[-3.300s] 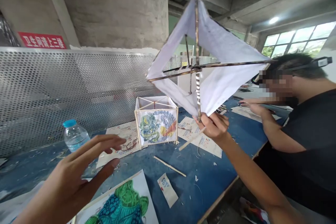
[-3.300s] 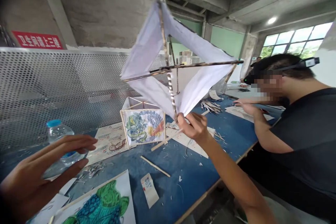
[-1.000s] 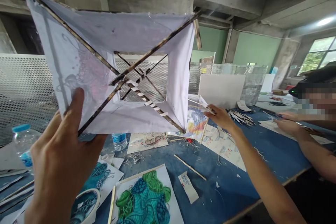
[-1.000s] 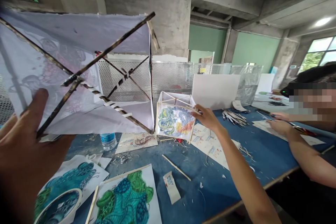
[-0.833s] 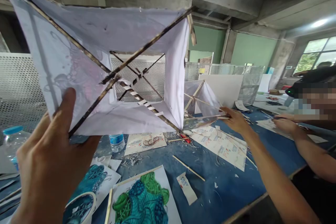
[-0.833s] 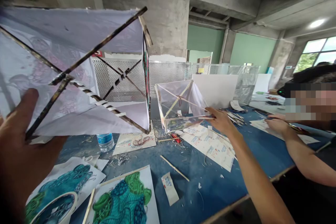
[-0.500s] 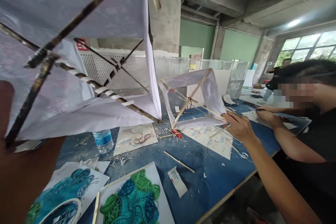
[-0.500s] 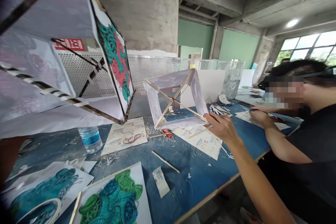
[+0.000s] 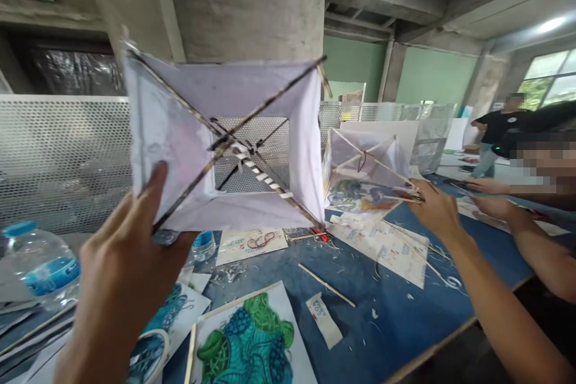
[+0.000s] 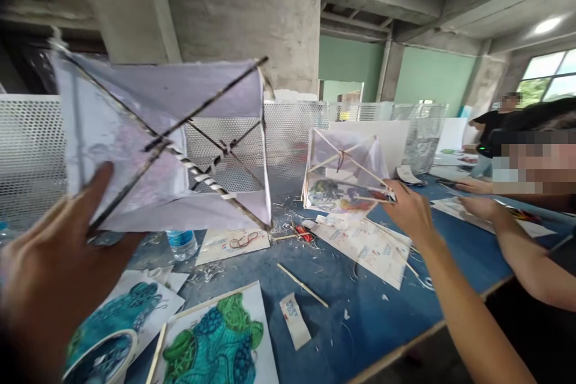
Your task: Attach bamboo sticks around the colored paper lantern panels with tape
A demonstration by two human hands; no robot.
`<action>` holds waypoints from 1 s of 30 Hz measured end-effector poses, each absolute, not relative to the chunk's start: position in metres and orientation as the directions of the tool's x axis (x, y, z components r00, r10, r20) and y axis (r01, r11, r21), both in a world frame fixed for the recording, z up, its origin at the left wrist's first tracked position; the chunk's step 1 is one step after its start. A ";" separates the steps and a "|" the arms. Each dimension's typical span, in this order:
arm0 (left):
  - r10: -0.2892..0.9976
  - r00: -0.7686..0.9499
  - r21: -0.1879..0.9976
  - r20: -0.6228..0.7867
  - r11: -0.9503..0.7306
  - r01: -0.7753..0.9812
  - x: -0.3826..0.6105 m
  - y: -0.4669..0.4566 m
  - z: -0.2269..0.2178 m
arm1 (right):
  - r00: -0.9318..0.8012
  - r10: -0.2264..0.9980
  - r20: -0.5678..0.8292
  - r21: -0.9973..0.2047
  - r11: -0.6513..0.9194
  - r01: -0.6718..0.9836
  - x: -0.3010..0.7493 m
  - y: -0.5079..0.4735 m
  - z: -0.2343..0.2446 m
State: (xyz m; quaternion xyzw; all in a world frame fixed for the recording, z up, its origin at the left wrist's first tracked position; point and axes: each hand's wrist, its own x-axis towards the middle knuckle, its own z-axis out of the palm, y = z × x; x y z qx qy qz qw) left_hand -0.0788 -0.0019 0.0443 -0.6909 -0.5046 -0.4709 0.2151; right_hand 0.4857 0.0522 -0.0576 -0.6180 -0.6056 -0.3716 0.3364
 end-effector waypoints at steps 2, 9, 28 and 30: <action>0.482 0.077 0.107 0.873 -0.344 0.933 -0.071 -0.001 0.044 | 0.032 0.547 0.837 0.000 -0.058 0.998 0.485 0.067 -0.051; 0.510 0.195 0.043 0.838 -0.417 0.908 -0.064 0.014 0.036 | 0.106 0.705 0.701 -0.015 -0.134 0.991 0.465 0.108 -0.036; 0.694 0.288 0.142 0.660 -0.492 0.859 -0.047 0.049 0.015 | -0.076 0.699 0.711 -0.329 0.426 0.843 0.386 0.016 0.051; 0.761 0.237 0.208 0.604 -0.437 0.875 -0.044 0.052 0.015 | -0.265 0.647 0.715 -0.357 0.663 0.658 0.364 0.007 0.051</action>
